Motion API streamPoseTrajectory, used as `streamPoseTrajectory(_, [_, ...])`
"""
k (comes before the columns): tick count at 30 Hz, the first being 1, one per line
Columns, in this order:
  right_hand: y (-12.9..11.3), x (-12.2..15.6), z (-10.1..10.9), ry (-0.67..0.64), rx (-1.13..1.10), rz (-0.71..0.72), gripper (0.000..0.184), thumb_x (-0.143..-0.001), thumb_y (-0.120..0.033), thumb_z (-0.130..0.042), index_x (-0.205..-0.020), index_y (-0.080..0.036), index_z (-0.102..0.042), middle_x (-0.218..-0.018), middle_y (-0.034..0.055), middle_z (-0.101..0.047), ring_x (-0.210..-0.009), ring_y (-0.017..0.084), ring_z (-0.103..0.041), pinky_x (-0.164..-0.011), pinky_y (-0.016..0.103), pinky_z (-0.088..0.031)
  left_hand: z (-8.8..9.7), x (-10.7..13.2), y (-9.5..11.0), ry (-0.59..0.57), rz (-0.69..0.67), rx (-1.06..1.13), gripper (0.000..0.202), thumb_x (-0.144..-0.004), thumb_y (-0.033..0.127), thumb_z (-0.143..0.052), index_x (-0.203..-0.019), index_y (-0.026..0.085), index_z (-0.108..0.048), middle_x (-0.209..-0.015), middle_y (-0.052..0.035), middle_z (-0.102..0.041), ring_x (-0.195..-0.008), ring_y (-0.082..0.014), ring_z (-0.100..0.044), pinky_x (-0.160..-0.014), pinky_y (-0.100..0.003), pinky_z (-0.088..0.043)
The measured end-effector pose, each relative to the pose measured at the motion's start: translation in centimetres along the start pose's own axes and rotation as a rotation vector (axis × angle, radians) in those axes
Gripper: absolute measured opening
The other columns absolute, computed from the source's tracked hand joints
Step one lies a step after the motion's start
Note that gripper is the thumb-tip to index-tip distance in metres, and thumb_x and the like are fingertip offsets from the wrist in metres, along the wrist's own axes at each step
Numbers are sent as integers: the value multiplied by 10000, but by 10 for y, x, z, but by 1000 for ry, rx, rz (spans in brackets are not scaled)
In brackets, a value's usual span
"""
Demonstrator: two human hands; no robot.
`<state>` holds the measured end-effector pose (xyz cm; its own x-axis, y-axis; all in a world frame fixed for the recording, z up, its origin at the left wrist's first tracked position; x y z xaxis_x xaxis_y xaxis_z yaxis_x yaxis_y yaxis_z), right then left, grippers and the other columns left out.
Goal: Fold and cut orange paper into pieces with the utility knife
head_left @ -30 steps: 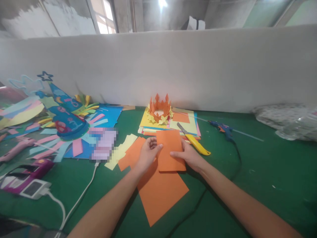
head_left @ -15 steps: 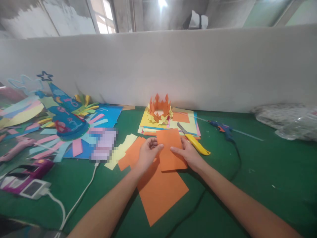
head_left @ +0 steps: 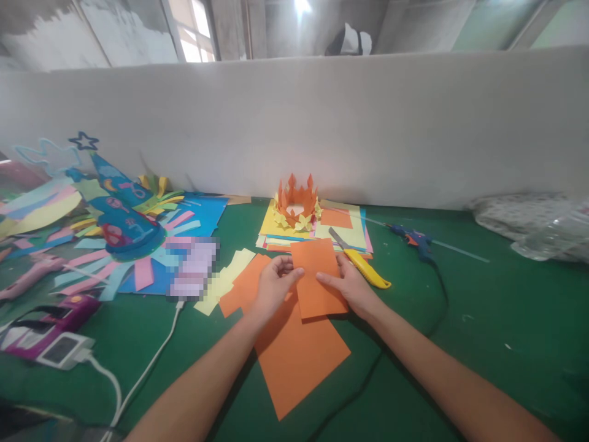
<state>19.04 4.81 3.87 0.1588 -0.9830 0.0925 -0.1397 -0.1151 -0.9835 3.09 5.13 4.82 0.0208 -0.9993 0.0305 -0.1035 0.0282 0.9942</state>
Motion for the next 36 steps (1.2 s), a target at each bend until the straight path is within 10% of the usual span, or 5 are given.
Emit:
streamPoseTrajectory(10, [7,-2,-2,-46,49,-17,673,-694,-375,-726,-1240,-247,-355,-1021,63,-682,-925,249,-665,-833,455,-522,17,-9,14,32,-166,-208,284,-664,161,-669,-874,202,-483,-780,45,-565,-563,-56,-531,-556,-184,-428])
streamPoseTrajectory(16, [-8,0,1,46,689,360,647,-790,-416,-603,-1352,-228,-345,-1342,140,-471,-1170,287,-498,-954,506,-418,31,-19,7,-44,-87,-655,50,-696,139,-618,-667,176,-600,-697,-1,-632,-583,-125,-580,-546,-236,-443])
streamPoseTrajectory(20, [-15,13,-25,-192,970,577,367,-917,-342,-455,-1274,-273,-505,-1408,71,-441,-1316,248,-355,-1079,482,-271,32,-22,3,-51,-124,-731,59,-673,120,-642,-674,179,-647,-751,-23,-662,-712,-166,-607,-669,-278,-467])
streamPoseTrajectory(26, [-5,19,-46,-447,1152,522,337,-949,-304,-387,-1219,-289,-588,-1379,49,-497,-1332,253,-345,-1087,520,-199,32,-22,0,-68,-178,-793,77,-680,112,-630,-682,183,-659,-765,-34,-671,-741,-180,-614,-690,-292,-472])
streamPoseTrajectory(36, [-3,23,-51,-506,1253,475,331,-942,-302,-390,-1187,-326,-612,-1362,19,-517,-1321,249,-362,-1078,505,-201,31,-19,-1,-65,-251,-848,88,-692,113,-617,-672,194,-644,-750,-33,-636,-700,-184,-592,-644,-302,-461])
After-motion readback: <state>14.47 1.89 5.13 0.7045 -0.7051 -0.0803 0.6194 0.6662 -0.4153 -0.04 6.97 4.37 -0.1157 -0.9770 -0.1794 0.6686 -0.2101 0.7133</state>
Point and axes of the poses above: each hand's wrist, its own x-axis away from the middle knuckle, its own z-axis out of the back of the hand, y = z × x, the point moved 8 cm from there along -x, towards the middle knuckle
